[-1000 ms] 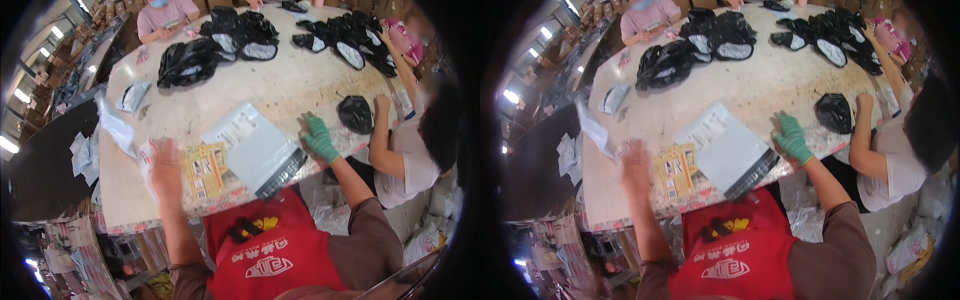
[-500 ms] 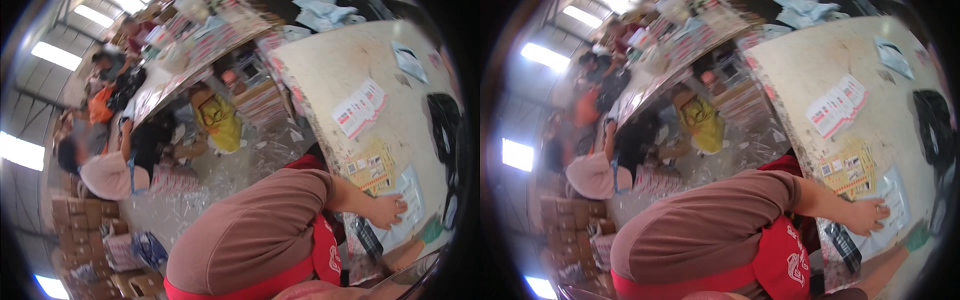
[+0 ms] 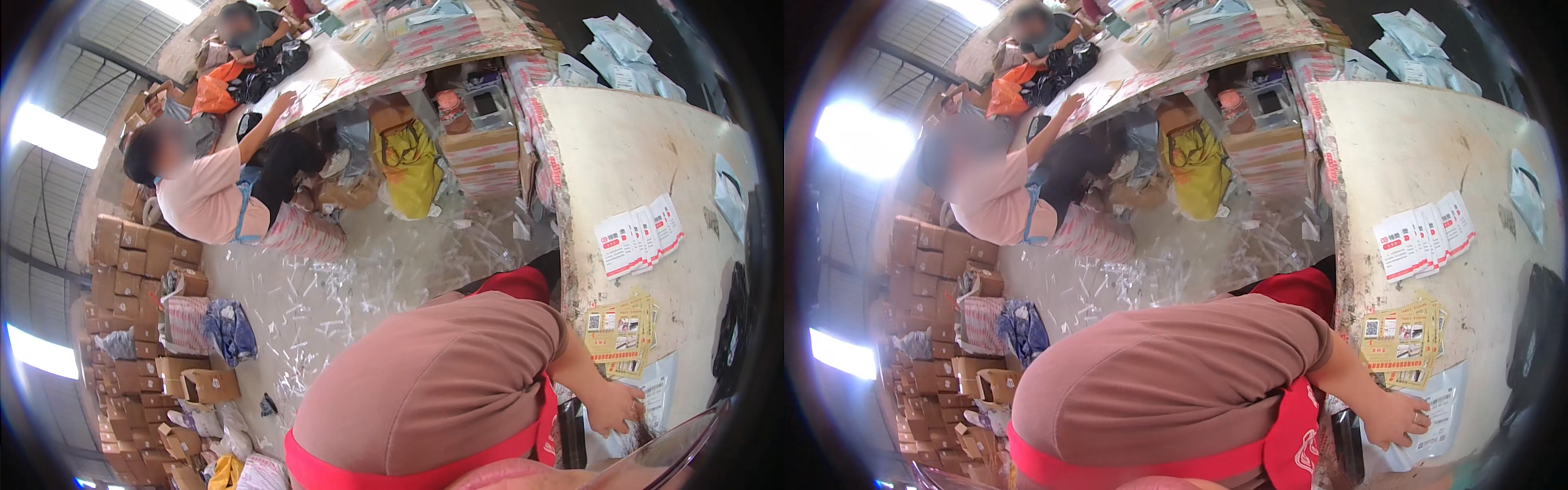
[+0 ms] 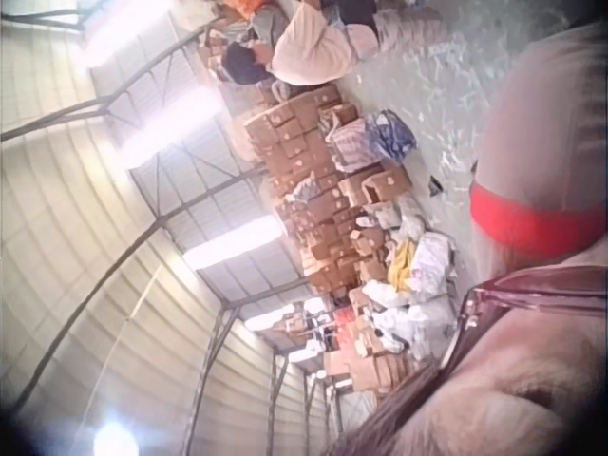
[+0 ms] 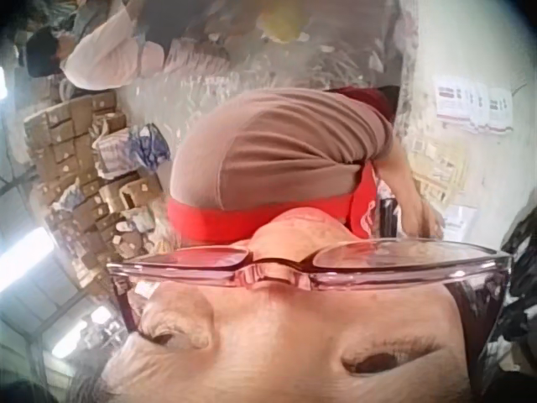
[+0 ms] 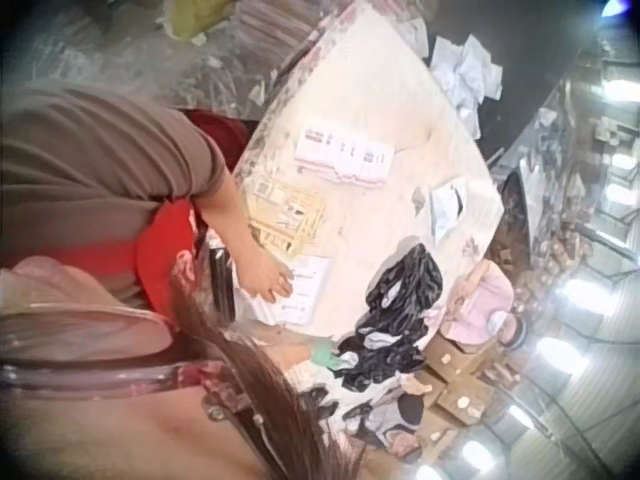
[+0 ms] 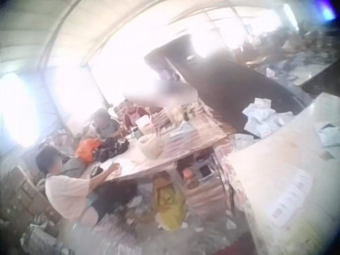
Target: The person places small yellow cards into black plastic bags, then puts the bags into white shipping envelopes and seals them. The person repeats this process for multiple items at a packing station.
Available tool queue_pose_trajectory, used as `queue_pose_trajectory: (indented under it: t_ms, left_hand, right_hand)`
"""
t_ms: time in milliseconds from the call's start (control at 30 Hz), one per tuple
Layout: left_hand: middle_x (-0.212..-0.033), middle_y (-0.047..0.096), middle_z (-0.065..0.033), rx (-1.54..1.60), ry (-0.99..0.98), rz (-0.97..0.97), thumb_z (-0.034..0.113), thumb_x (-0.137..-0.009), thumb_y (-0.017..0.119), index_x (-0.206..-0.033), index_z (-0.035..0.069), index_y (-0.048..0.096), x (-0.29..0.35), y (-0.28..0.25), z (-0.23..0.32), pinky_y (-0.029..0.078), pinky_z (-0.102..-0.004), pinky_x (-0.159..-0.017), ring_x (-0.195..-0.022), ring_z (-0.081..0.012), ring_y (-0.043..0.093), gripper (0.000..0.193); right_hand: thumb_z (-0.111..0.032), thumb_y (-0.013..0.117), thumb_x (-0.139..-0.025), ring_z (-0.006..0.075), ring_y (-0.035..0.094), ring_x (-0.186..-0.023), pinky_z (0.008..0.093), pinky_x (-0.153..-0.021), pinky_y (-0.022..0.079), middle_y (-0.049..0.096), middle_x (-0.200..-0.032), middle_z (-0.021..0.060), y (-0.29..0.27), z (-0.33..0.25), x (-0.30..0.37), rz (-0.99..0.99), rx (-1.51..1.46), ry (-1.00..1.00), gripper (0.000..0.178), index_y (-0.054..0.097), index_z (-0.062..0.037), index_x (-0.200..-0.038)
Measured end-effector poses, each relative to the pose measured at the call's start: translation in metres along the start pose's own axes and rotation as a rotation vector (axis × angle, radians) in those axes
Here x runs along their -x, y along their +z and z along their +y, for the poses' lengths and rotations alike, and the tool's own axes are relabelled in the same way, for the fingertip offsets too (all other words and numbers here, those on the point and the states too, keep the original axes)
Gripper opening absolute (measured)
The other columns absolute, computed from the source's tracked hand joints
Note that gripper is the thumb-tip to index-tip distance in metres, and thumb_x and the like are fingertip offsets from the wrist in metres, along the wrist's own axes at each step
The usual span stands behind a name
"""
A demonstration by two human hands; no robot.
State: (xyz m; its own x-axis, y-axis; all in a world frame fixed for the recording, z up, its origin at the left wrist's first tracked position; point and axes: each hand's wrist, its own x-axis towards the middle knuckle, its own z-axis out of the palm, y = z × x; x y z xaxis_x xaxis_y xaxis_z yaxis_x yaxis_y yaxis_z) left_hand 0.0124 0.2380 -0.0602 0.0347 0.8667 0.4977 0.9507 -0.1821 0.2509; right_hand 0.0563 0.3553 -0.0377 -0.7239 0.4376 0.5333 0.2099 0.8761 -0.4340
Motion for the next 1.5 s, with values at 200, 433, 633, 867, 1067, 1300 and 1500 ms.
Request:
queue_pose_trajectory:
  t_ms: [200,433,633,867,1067,1300,1500]
  left_hand:
    - [-0.119,0.060,-0.0205,-0.103,0.031,0.132,0.065,-0.076,0.058,-0.101,0.013,0.072,0.002,-0.002,-0.002,0.030,-0.0536,-0.100,-0.124,-0.0351,0.049,0.059]
    - [-0.132,0.055,-0.0173,0.010,0.027,-0.113,0.061,-0.076,0.062,-0.113,0.019,0.072,-0.009,-0.008,-0.001,0.026,-0.0568,-0.107,-0.134,-0.0363,0.039,0.057]
    - [-0.119,0.060,-0.0080,0.300,-0.116,0.271,0.045,-0.070,0.074,-0.100,0.020,0.075,-0.027,0.000,0.000,0.034,-0.0500,-0.097,-0.115,-0.0285,0.050,0.039]
    - [-0.142,0.035,-0.0325,0.973,0.178,0.208,0.048,-0.058,0.084,-0.149,-0.004,0.022,-0.005,-0.100,0.083,0.032,-0.0452,-0.111,-0.126,-0.0498,0.041,0.122]
    - [-0.125,0.059,-0.0208,1.149,-0.176,0.231,-0.007,-0.076,0.060,-0.141,0.005,0.044,0.042,-0.126,0.083,0.046,-0.0402,-0.097,-0.116,-0.0354,0.058,0.068]
    - [-0.119,0.062,-0.0219,1.173,-0.490,-0.004,0.004,-0.089,0.055,-0.143,0.003,0.043,0.081,-0.133,0.060,0.048,-0.0346,-0.091,-0.108,-0.0294,0.062,0.055]
    - [-0.129,0.060,-0.0170,0.076,-0.220,0.090,0.010,-0.092,0.054,-0.125,0.000,0.059,0.112,-0.150,-0.032,0.041,-0.0474,-0.104,-0.124,-0.0321,0.054,0.035]
  right_hand:
    - [-0.027,0.052,-0.099,0.0213,0.050,-0.121,0.0351,-0.102,0.039,0.055,-0.132,0.0128,0.007,-0.056,0.012,-0.073,-0.140,-0.015,0.044,0.052,0.0019,-0.132]
    - [-0.025,0.052,-0.099,0.0203,0.052,-0.116,0.0341,-0.098,0.040,0.057,-0.127,0.0119,-0.009,-0.101,0.036,-0.094,-0.220,0.054,0.042,0.055,0.0032,-0.129]
    - [-0.024,0.053,-0.098,0.0195,0.053,-0.111,0.0332,-0.095,0.042,0.059,-0.124,0.0112,-0.041,-0.124,0.063,-0.030,-0.234,0.164,0.040,0.057,0.0042,-0.126]
    - [-0.023,0.053,-0.098,0.0186,0.056,-0.107,0.0323,-0.091,0.044,0.062,-0.120,0.0103,-0.121,-0.150,0.121,0.286,-0.301,0.480,0.038,0.059,0.0055,-0.123]
    - [-0.017,0.052,-0.097,0.0197,0.057,-0.109,0.0332,-0.093,0.045,0.061,-0.123,0.0110,-0.135,-0.164,0.141,0.403,-0.354,0.389,0.037,0.058,0.0069,-0.124]
    - [-0.013,0.072,-0.084,0.0359,0.059,-0.087,0.0447,-0.075,0.051,0.059,-0.105,0.0190,-0.106,-0.174,0.124,0.084,0.372,0.177,0.029,0.059,-0.0024,-0.108]
    - [-0.039,0.061,-0.088,0.0367,0.062,-0.087,0.0468,-0.077,0.048,0.064,-0.093,0.0189,-0.066,-0.135,0.100,-0.284,0.496,0.327,0.039,0.062,-0.0017,-0.100]
